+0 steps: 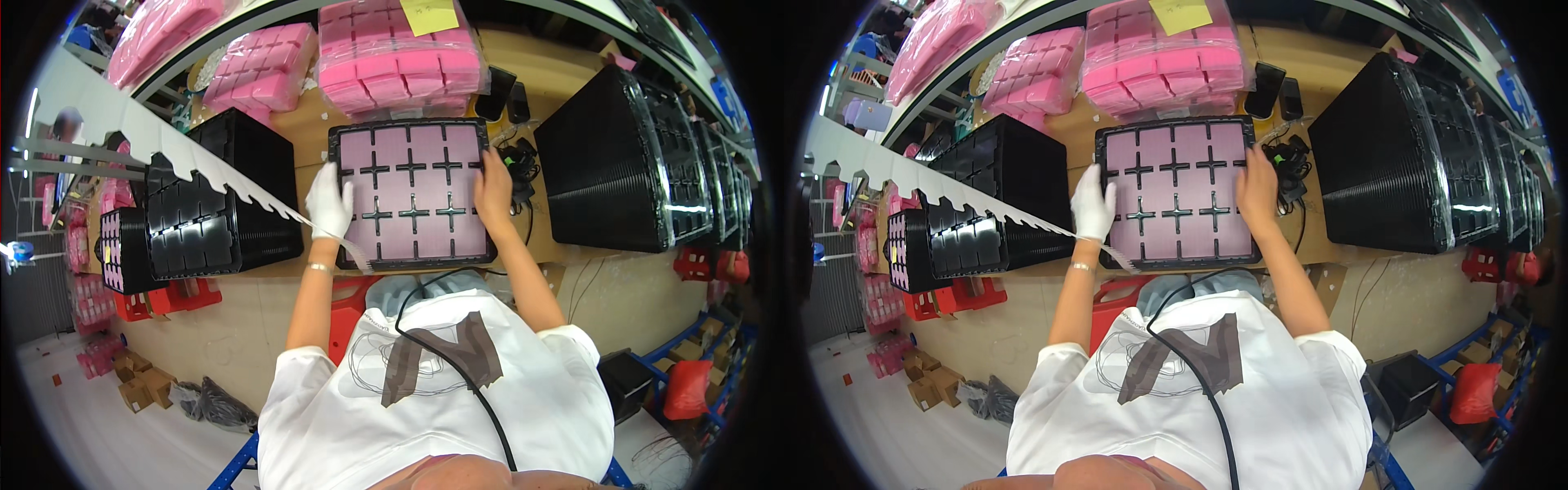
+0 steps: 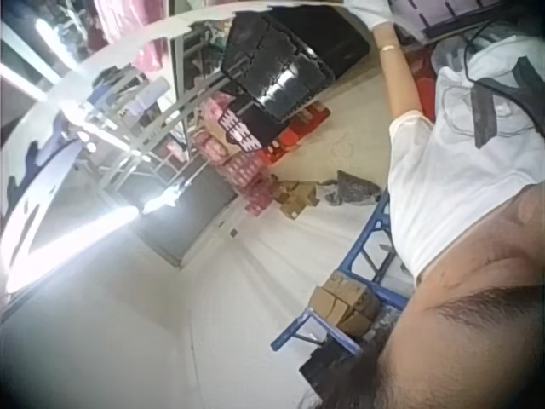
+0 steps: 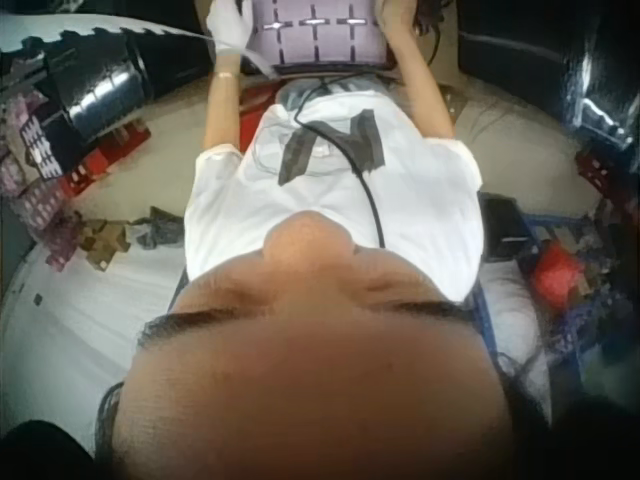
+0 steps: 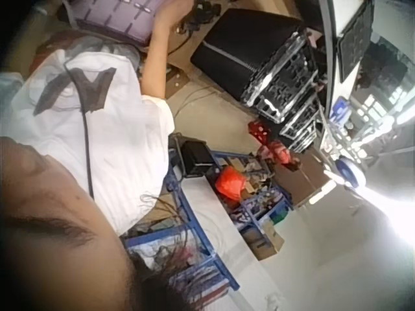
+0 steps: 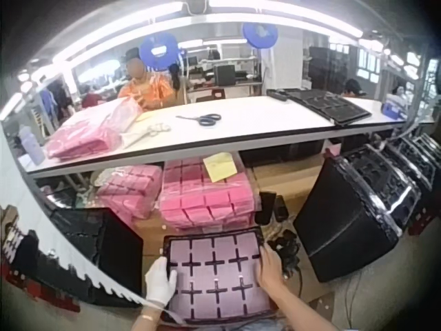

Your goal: The person assembles plastic containers by hand, inserting foam inserts into them and then securing the containers with plastic strips.

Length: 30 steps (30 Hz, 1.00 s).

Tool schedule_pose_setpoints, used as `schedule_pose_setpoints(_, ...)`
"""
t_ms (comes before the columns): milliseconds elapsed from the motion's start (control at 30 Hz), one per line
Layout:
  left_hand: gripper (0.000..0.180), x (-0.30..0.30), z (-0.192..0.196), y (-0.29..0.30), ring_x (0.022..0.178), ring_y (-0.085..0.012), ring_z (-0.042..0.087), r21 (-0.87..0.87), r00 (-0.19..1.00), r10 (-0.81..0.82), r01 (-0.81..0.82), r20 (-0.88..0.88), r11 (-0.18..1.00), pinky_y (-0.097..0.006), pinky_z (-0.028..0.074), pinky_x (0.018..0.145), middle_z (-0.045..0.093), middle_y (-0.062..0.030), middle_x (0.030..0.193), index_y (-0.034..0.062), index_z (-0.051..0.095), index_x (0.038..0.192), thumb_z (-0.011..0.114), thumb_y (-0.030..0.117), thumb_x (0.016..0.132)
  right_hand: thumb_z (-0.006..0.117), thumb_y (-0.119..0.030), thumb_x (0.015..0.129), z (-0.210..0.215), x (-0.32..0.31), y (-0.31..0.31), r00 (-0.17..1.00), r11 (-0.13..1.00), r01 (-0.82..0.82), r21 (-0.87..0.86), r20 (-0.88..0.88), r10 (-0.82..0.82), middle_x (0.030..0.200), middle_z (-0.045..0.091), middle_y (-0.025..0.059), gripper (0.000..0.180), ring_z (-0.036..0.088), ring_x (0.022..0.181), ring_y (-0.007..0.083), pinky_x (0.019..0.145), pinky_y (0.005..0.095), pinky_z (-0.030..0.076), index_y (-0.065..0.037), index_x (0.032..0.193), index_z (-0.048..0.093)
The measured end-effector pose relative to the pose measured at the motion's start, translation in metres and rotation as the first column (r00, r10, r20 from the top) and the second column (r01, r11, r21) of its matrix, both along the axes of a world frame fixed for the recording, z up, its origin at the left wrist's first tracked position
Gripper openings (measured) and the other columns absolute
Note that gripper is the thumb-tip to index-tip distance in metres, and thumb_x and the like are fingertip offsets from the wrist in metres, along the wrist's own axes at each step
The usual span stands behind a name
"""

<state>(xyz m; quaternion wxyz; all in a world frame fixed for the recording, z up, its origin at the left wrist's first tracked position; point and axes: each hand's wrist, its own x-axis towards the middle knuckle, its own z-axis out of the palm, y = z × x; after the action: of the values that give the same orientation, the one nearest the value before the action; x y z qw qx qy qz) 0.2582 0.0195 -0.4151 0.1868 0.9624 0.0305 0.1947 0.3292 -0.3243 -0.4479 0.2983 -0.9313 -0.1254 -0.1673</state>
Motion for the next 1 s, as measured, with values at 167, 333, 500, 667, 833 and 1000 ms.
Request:
schedule_pose_setpoints(167,0.060,0.056,-0.037,-0.010,0.139,-0.0290,0.041,0.287,0.953,-0.182,0.250,-0.242,0.925,-0.052,0.026,0.115,0.046,-0.0151,0.149,0.0040,0.044,0.144,0.053,0.038,0.096,0.051,-0.025,0.097,-0.021,0.046,0.019,0.966,0.928,-0.253,-0.274,-0.023,0.257,0.150,0.045,0.0122,0.050,0.039,0.141,0.0238,0.119,0.0541,0.018,-0.003,0.143,0.046)
schedule_pose_setpoints(333,0.058,0.065,-0.042,-0.009,0.140,-0.0263,0.040,0.361,0.960,-0.026,0.130,-0.278,0.924,-0.052,0.022,0.117,0.043,-0.0126,0.152,0.0068,0.043,0.146,0.046,0.041,0.100,0.047,-0.033,0.099,-0.033,0.056,0.022,0.997,0.890,-0.059,-0.452,0.015,0.073,0.151,0.045,0.0090,0.054,0.037,0.143,0.0174,0.119,0.0582,0.012,-0.004,0.144,0.046)
schedule_pose_setpoints(500,0.061,0.068,-0.044,-0.003,0.141,-0.0259,0.038,0.369,0.969,-0.012,0.106,-0.248,0.923,-0.052,0.021,0.118,0.042,-0.0130,0.152,0.0025,0.044,0.145,0.047,0.043,0.099,0.047,-0.035,0.099,-0.030,0.056,0.021,0.995,0.887,-0.093,-0.452,-0.003,0.103,0.152,0.043,0.0119,0.057,0.034,0.145,0.0224,0.120,0.0566,0.011,-0.001,0.144,0.045)
schedule_pose_setpoints(667,0.062,0.053,-0.032,-0.003,0.143,-0.0319,0.034,0.265,0.979,-0.038,0.091,-0.199,0.960,-0.055,0.019,0.118,0.039,-0.0197,0.153,-0.0016,0.043,0.144,0.052,0.037,0.097,0.053,-0.029,0.096,-0.017,0.045,0.009,0.997,0.946,-0.045,-0.321,0.046,0.063,0.153,0.040,0.0145,0.056,0.031,0.146,0.0270,0.120,0.0561,0.010,-0.001,0.144,0.044)
schedule_pose_setpoints(833,0.068,-0.060,-0.015,-0.009,0.145,-0.0348,0.032,0.098,0.838,-0.340,0.417,-0.427,0.904,-0.057,0.017,0.118,0.036,-0.0235,0.153,-0.0017,0.039,0.146,0.058,0.032,0.090,0.059,-0.021,0.091,0.014,-0.082,-0.036,0.867,0.820,-0.495,-0.288,-0.226,0.444,0.149,0.046,0.0114,0.056,0.038,0.142,0.0250,0.119,0.0564,0.016,-0.002,0.142,0.047)
schedule_pose_setpoints(1000,0.056,-0.128,-0.005,0.001,0.137,-0.0284,0.044,0.060,0.739,-0.444,0.544,-0.507,0.837,-0.049,0.024,0.117,0.052,-0.0164,0.142,0.0030,0.049,0.140,0.056,0.029,0.091,0.062,-0.020,0.089,0.014,-0.132,-0.072,0.858,0.766,-0.512,-0.390,-0.189,0.477,0.141,0.054,0.0096,0.045,0.045,0.137,0.0219,0.118,0.0569,0.021,-0.003,0.130,0.058)
